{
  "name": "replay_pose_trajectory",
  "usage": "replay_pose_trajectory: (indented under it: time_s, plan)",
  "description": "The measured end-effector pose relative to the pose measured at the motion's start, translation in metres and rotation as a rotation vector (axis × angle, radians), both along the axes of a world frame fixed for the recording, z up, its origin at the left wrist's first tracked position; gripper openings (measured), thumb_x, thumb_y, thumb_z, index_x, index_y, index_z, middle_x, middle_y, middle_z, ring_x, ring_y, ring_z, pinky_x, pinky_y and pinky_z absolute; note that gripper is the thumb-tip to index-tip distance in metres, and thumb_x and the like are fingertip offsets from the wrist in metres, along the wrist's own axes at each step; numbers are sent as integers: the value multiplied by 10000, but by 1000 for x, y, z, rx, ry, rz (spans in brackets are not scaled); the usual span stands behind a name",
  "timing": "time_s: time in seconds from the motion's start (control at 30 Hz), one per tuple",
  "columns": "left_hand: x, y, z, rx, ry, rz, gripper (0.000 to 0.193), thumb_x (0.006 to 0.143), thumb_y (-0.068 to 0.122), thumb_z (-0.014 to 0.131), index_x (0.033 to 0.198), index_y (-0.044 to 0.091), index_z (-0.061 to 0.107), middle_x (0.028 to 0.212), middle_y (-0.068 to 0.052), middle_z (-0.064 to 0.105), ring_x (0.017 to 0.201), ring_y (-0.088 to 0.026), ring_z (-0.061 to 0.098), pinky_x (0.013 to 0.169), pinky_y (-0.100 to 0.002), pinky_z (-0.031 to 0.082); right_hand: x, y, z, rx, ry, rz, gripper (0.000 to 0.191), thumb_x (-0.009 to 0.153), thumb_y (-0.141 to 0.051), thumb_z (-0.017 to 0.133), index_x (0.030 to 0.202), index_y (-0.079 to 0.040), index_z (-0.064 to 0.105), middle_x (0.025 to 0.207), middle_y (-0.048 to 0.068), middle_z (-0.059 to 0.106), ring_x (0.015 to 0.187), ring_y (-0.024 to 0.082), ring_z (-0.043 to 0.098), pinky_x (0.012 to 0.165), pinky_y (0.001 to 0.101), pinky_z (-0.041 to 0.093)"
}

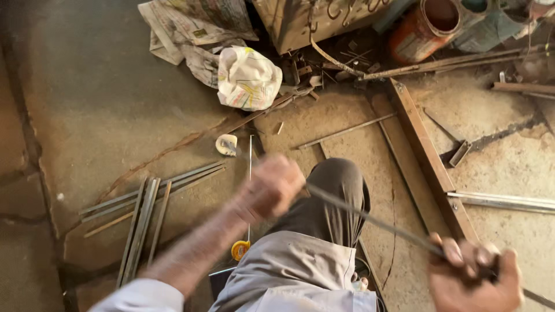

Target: The person sits on the floor of a metal workshop and measures thin steel bars with a tape measure, aligning them on the floor. They then pick up an arc welding electrode holder and weld the bars, producing sparks as they join the pieces.

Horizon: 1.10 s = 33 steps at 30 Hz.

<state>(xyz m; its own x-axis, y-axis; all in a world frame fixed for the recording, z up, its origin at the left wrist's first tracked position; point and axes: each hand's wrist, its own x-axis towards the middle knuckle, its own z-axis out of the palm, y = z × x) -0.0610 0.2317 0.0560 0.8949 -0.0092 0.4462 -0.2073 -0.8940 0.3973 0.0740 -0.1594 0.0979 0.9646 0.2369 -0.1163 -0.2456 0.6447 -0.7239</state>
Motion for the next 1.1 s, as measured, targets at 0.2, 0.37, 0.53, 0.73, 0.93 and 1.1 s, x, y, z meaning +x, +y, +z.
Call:
replay_pose_trajectory:
  time_s: [0.2, 0.37, 0.53, 0.73, 0.93, 1.1]
  plan:
    - [-24, 79, -39, 9, -375, 274, 457, 824, 263, 843, 1132, 14, 614, 1141, -170, 611, 1119, -382, 582, 1058, -562, 434, -39, 127, 34, 133, -134, 204, 545, 1227, -414, 334, 919, -34, 574, 722, 70, 509, 868, 265, 642, 1081, 551, 476]
    - [-40, 89, -120, -114, -145, 475, 218, 932, 131, 771, 993, 39, 583, 1019, -189, 624, 1017, -395, 583, 998, -541, 448, -71, 222, -13, -225, -261, 326, 356, 1162, -286, 501, 931, -30, 584, 788, 93, 544, 829, 278, 625, 1045, 605, 525]
    - [-45, 82, -131, -161, -221, 437, 207, 932, 165, 753, 953, 59, 577, 1002, -159, 629, 1010, -391, 606, 950, -510, 459, -51, 187, -17, -221, -239, 436, 364, 1147, -330, 427, 943, -75, 586, 789, 83, 545, 883, 309, 663, 1082, 609, 516]
    - [-41, 98, -112, -101, -442, 590, 281, 923, 190, 796, 825, 63, 565, 821, -130, 593, 824, -355, 592, 817, -510, 438, -68, 197, 37, -99, -242, 353, 478, 1198, -381, 399, 903, -57, 592, 755, 83, 601, 850, 271, 689, 1077, 559, 516]
    - [-23, 89, -122, -189, -271, 611, 380, 925, 252, 816, 723, 86, 541, 705, -134, 572, 700, -370, 587, 678, -491, 429, -65, 235, -15, -160, -405, 435, 436, 1202, -266, 421, 849, -44, 546, 725, 79, 513, 791, 271, 581, 977, 543, 498]
    - [-20, 70, -127, -177, -355, 562, 350, 903, 236, 796, 713, 70, 553, 702, -122, 576, 686, -339, 592, 664, -502, 453, -60, 178, 12, -161, -456, 427, 404, 1215, -286, 444, 908, -51, 562, 708, 67, 539, 790, 271, 628, 1037, 593, 509]
